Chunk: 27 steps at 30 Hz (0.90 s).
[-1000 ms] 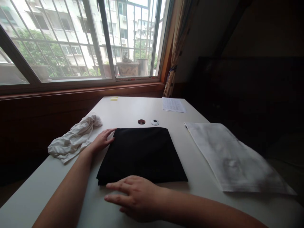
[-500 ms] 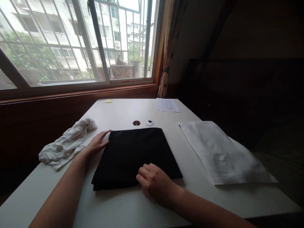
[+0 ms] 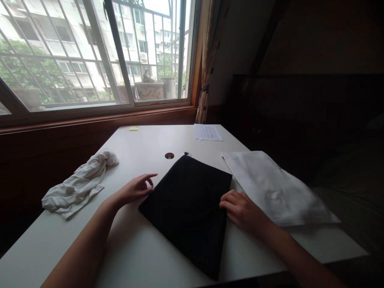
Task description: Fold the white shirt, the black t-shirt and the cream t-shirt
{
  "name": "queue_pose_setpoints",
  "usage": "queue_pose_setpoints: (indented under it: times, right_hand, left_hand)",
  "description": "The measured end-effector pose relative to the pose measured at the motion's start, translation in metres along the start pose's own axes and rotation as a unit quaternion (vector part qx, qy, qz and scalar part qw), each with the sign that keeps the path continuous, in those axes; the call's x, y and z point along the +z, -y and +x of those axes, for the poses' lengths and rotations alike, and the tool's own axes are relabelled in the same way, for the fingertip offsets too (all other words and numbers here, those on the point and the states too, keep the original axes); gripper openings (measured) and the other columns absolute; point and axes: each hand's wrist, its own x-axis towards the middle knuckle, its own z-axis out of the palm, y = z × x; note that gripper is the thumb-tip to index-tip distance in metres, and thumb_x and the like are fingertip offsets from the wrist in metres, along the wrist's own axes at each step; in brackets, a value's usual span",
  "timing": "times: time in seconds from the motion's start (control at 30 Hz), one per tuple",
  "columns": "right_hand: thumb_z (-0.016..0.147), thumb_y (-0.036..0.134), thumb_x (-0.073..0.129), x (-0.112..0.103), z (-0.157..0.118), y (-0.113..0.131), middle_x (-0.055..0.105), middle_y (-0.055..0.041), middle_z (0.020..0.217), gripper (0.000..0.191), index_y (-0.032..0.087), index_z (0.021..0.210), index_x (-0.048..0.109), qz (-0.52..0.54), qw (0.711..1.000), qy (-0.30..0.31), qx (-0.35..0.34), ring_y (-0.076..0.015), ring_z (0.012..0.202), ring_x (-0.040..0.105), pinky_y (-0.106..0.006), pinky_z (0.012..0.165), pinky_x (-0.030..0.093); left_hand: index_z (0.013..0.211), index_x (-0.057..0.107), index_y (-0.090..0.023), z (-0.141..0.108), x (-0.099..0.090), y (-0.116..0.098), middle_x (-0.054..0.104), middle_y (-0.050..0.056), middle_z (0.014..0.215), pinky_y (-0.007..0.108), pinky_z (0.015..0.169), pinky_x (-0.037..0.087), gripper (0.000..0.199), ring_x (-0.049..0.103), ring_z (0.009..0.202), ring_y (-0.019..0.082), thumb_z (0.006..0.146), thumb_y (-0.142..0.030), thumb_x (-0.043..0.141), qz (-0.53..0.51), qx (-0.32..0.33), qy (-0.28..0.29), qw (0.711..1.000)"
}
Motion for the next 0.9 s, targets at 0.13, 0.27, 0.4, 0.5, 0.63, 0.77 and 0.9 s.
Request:
queue_pose_setpoints:
  times: [0.13, 0.27, 0.4, 0.5, 0.63, 0.77, 0.9]
  right_hand:
    - [0.092, 0.005, 0.047, -0.001, -0.012, -0.034, 0.068, -0.0076, 0.111, 0.03, 0.022, 0.1, 0.069, -0.026, 0.989, -0.04, 0.138, -0.0269, 0.104, 0.062, -0.043, 0.09, 0.051]
    - [0.103, 0.026, 0.041, 0.005, -0.014, -0.035, 0.066, -0.0088, 0.119, 0.029, 0.024, 0.119, 0.065, 0.094, 0.962, -0.07, 0.247, -0.0253, 0.106, 0.065, -0.042, 0.096, 0.054]
    - [0.101, 0.049, 0.05, 0.011, -0.01, -0.02, 0.057, -0.0074, 0.137, 0.047, 0.032, 0.145, 0.05, 0.208, 0.926, -0.03, 0.312, -0.0243, 0.108, 0.066, -0.04, 0.092, 0.058]
    - [0.093, 0.053, 0.06, 0.017, -0.004, -0.018, 0.039, -0.0066, 0.155, 0.061, 0.036, 0.15, 0.044, 0.24, 0.918, -0.037, 0.312, -0.0271, 0.125, 0.058, -0.039, 0.099, 0.057]
    - [0.086, 0.046, 0.065, 0.029, 0.005, -0.028, 0.029, -0.0064, 0.157, 0.064, 0.034, 0.146, 0.048, 0.248, 0.913, -0.072, 0.316, -0.03, 0.141, 0.044, -0.043, 0.112, 0.048]
    - [0.083, 0.037, 0.064, 0.038, 0.014, -0.04, 0.039, -0.0073, 0.148, 0.056, 0.031, 0.138, 0.054, 0.258, 0.908, -0.088, 0.319, -0.0299, 0.141, 0.043, -0.047, 0.117, 0.042]
    - [0.081, 0.029, 0.064, 0.04, 0.024, -0.048, 0.045, -0.0068, 0.142, 0.053, 0.031, 0.134, 0.057, 0.269, 0.904, -0.094, 0.319, -0.0288, 0.136, 0.047, -0.048, 0.117, 0.042]
  left_hand:
    - [0.136, 0.061, -0.026, 0.004, 0.017, -0.035, 0.064, -0.001, 0.083, 0.026, 0.068, 0.048, 0.047, 0.059, 0.073, 0.015, 0.09, -0.024, 0.064, -0.012, 0.022, 0.115, 0.993]
    - [0.129, 0.064, -0.025, 0.004, 0.024, -0.053, 0.065, -0.002, 0.081, 0.025, 0.067, 0.046, 0.045, 0.058, 0.072, 0.015, 0.085, -0.015, 0.063, -0.02, 0.012, 0.151, 0.988]
    - [0.127, 0.063, -0.024, 0.001, 0.02, -0.054, 0.067, 0.0, 0.084, 0.027, 0.07, 0.048, 0.04, 0.061, 0.076, 0.017, 0.088, -0.025, 0.066, -0.091, -0.032, 0.192, 0.977]
    - [0.136, 0.058, -0.025, -0.002, 0.015, -0.057, 0.064, 0.0, 0.084, 0.028, 0.067, 0.048, 0.048, 0.059, 0.072, 0.016, 0.092, -0.042, 0.067, -0.141, -0.086, 0.229, 0.959]
    - [0.153, 0.039, -0.03, 0.0, 0.021, -0.061, 0.063, -0.001, 0.085, 0.03, 0.067, 0.047, 0.069, 0.06, 0.073, 0.018, 0.094, -0.055, 0.064, -0.15, -0.102, 0.171, 0.968]
    - [0.155, 0.033, -0.033, 0.008, 0.037, -0.059, 0.067, 0.006, 0.113, 0.041, 0.087, 0.051, 0.077, 0.065, 0.099, 0.026, 0.09, -0.05, 0.07, -0.172, -0.084, 0.038, 0.981]
    - [0.153, 0.033, -0.033, 0.008, 0.04, -0.059, 0.067, 0.006, 0.119, 0.043, 0.091, 0.052, 0.077, 0.065, 0.106, 0.027, 0.088, -0.04, 0.074, -0.268, -0.091, 0.093, 0.955]
